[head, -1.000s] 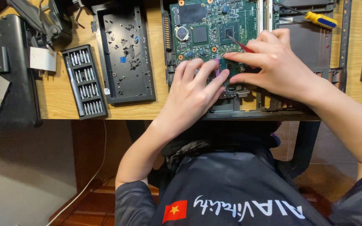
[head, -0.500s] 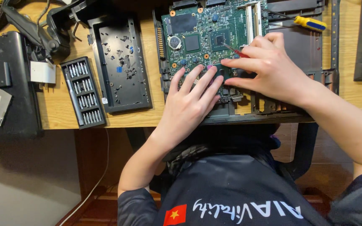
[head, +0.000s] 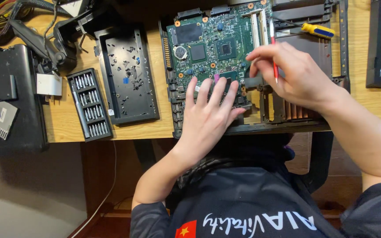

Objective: The recorder is disassembling and repairing internal laptop components, including the CPU and motherboard.

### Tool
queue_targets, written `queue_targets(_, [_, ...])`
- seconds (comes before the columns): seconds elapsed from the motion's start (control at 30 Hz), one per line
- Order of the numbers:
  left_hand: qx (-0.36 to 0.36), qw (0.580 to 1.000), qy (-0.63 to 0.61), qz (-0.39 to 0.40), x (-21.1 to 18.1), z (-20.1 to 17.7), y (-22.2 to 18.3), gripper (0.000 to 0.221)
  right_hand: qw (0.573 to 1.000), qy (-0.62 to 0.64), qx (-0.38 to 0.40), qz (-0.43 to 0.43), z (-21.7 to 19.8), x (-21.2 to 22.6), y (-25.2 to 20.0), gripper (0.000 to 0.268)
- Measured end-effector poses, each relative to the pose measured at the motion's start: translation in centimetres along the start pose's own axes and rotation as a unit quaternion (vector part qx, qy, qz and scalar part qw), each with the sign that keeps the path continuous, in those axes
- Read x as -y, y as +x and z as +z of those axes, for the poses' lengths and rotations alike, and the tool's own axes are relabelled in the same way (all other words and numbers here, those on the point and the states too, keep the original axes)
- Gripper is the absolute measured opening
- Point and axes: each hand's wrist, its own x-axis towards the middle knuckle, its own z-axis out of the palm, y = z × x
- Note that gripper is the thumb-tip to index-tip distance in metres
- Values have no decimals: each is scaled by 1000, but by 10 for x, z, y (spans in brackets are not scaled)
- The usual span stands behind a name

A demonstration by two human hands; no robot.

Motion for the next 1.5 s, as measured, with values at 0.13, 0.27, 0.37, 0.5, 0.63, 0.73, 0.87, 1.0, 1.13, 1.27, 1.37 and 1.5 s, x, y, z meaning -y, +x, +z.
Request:
queue_targets(0.13, [-19,1000,-7,-20,-2,-5,-4,58,999,-14,38,6,-4,6,-5,29])
queue_targets(0.27, [3,1000,-10,-22,-2,-8,-13,60,996,-56,35,-52,4,19,-14,27])
queue_targets(0.37, [11,1000,-9,-20,-2,-7,-16,60,995,-63,8,-71,13,18,-19,25])
queue_targets(0.5, [0,1000,-17,-26,-2,-6,-18,61,995,-75,2,-61,20,12,-26,26])
queue_targets(0.63, [-2,999,-17,-28,-2,-7,-17,60,995,-74,-7,-59,21,16,-25,25])
queue_targets(0.73, [1,1000,-14,-27,-3,-8,-17,58,995,-74,-18,-58,23,16,-22,24])
queue_targets(0.87, [2,999,-22,-28,-3,-7,-17,57,995,-81,-35,-53,25,16,-21,22])
queue_targets(1.0, [-4,999,-20,-31,-2,-5,-18,56,994,-87,-45,-48,26,13,-21,20])
queue_targets(1.13, [-7,999,-16,-31,-4,-4,-18,56,994,-87,-48,-55,25,15,-21,20])
queue_targets(1.27, [-10,1000,6,-26,-14,-2,-25,64,996,-74,-38,-23,21,17,-20,19])
queue_targets(1.37, [-9,1000,1,-28,-26,4,-30,74,998,-50,-25,7,12,25,-14,17])
queue_targets(1.5, [-7,999,3,-50,-32,8,-31,78,1000,-18,25,-1,7,34,1,18])
